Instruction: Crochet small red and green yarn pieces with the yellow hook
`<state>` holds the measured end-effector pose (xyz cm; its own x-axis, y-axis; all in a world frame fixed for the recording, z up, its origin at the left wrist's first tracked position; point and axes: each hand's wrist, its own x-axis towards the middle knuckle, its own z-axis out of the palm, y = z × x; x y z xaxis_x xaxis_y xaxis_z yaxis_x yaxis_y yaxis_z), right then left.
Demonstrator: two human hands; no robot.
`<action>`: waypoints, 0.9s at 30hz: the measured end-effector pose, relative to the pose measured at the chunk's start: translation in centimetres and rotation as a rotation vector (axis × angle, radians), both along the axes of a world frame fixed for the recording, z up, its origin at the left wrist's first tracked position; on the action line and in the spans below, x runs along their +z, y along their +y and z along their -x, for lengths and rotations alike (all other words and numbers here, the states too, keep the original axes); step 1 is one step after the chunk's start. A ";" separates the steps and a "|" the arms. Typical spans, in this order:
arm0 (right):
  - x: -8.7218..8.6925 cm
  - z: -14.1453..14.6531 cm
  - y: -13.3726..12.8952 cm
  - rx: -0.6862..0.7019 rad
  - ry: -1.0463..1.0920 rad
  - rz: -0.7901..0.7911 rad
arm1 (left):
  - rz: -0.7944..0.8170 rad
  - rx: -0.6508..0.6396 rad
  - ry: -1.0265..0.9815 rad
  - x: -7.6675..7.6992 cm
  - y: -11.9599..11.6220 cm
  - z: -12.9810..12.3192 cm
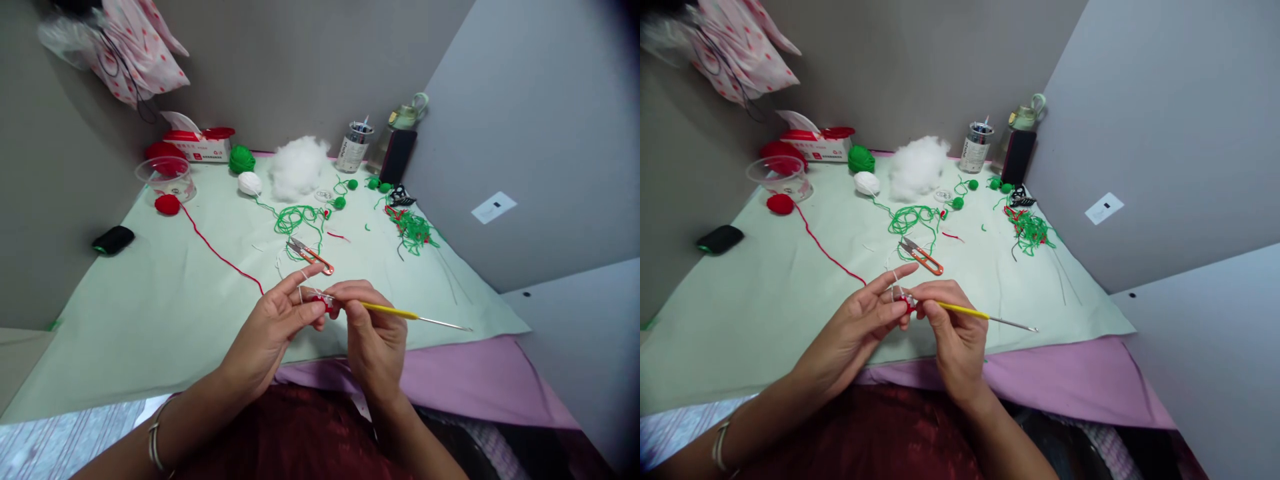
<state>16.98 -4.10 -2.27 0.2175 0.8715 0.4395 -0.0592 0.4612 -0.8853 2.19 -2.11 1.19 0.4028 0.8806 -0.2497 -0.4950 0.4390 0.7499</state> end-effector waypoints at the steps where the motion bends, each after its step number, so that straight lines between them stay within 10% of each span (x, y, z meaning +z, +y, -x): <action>1: 0.0 0.1 0.0 0.027 0.040 0.009 | 0.019 -0.009 -0.007 0.0 0.0 0.1; 10: 1.2 -0.7 0.8 0.163 0.349 0.237 | 0.058 -0.135 -0.088 -0.2 0.5 0.9; 17: 0.2 -0.5 0.1 0.101 0.040 0.077 | -0.089 -0.027 0.122 -0.5 0.1 0.3; 27: 0.3 -0.2 0.4 0.051 0.140 0.142 | -0.181 0.078 0.191 -0.9 0.0 0.5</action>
<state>17.15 -3.70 -1.95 0.2222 0.9340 0.2799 -0.2063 0.3256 -0.9227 1.69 -2.11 0.27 0.2929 0.9442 -0.1509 -0.3637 0.2559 0.8957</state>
